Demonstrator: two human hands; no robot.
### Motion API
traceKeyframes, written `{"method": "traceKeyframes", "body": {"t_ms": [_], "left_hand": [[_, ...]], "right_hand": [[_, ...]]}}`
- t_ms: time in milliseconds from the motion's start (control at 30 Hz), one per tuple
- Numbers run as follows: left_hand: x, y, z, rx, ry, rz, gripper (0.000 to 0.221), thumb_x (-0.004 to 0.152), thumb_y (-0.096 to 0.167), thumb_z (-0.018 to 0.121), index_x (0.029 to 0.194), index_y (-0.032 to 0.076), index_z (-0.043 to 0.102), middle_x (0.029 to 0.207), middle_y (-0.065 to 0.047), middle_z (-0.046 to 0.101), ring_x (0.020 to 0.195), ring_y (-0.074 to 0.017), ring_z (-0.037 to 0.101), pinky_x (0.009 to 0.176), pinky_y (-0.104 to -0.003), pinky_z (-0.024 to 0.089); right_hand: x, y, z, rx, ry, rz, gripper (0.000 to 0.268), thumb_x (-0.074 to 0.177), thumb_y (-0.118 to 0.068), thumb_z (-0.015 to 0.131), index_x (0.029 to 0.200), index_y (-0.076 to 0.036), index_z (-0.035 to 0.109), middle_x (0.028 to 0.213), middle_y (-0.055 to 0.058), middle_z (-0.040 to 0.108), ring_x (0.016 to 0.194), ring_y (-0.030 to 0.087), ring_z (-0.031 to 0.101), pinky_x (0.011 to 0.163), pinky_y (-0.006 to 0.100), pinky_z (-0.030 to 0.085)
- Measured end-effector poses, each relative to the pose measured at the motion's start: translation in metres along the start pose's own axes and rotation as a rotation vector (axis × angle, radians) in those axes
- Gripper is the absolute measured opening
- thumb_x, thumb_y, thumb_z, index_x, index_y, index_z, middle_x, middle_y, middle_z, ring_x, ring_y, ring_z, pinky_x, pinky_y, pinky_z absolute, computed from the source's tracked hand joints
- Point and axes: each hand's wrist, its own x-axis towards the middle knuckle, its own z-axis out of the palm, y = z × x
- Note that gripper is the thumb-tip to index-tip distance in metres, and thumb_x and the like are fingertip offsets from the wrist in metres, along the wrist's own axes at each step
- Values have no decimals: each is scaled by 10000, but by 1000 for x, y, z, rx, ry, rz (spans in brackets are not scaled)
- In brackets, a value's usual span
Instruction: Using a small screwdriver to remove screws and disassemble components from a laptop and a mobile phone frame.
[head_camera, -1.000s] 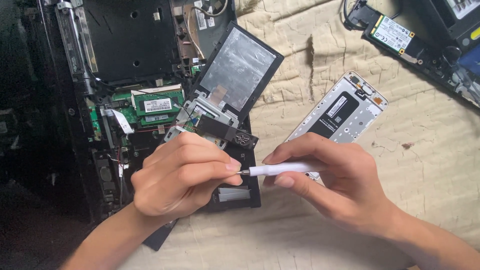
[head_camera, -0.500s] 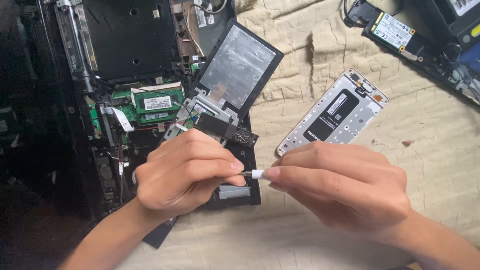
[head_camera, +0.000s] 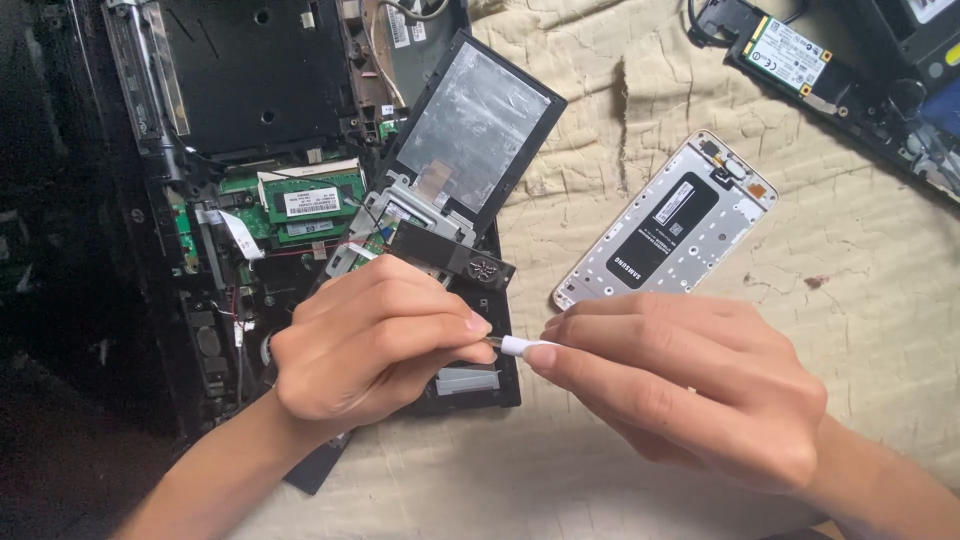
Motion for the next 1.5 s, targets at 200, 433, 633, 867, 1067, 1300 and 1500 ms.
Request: {"method": "traceKeyframes", "body": {"t_ms": [200,433,633,867,1067,1300,1500], "left_hand": [[-12,-6,2,59,39,-110,552,762,238,934,1170,49,614,1075,-80,733,971,-209,727,909,-335,625],[-17,-11,1,105,88,-49,252,951,180,615,1138,62,494,1137,-121,616,1028,-259,608,996,-415,547],[-18,-9,2,123,80,-95,213,937,-7,596,1099,66,479,1102,-116,625,1014,-251,618,977,-397,560],[-19,-10,-1,163,44,-119,190,951,35,609,1080,88,481,1090,-90,630,1011,-247,619,971,-393,559],[-21,-8,-3,167,18,-148,191,967,65,615,1087,96,469,1097,-82,633,1038,-240,614,985,-382,562],[-18,-4,-3,190,-4,-176,181,942,14,637,1058,66,509,1064,-92,650,1007,-240,618,962,-377,560],[-16,-4,-2,184,7,-160,156,945,28,641,1041,52,521,1044,-105,649,992,-243,622,938,-371,565]], "right_hand": [[5,-3,-14,23,-34,67,152,782,29,789,926,45,741,869,132,760,756,224,771,716,324,674],[-78,54,-70,-394,-269,345,190,875,-41,770,1065,-27,764,843,139,711,625,198,643,537,314,531],[-96,78,-86,-548,-320,585,107,945,36,784,1042,-5,762,809,133,675,576,224,575,560,344,472],[-114,101,-80,-513,-319,564,81,965,37,790,1025,-13,768,786,133,651,552,194,541,505,316,434],[-120,108,-81,-489,-328,577,79,1003,54,782,1041,-12,766,842,140,637,615,213,548,538,322,445],[-121,110,-79,-466,-339,588,78,1021,54,755,1069,-6,770,839,152,639,600,216,541,507,313,423],[-119,112,-80,-485,-355,546,90,1013,76,774,1072,9,761,862,143,662,674,230,559,588,336,452]]}}
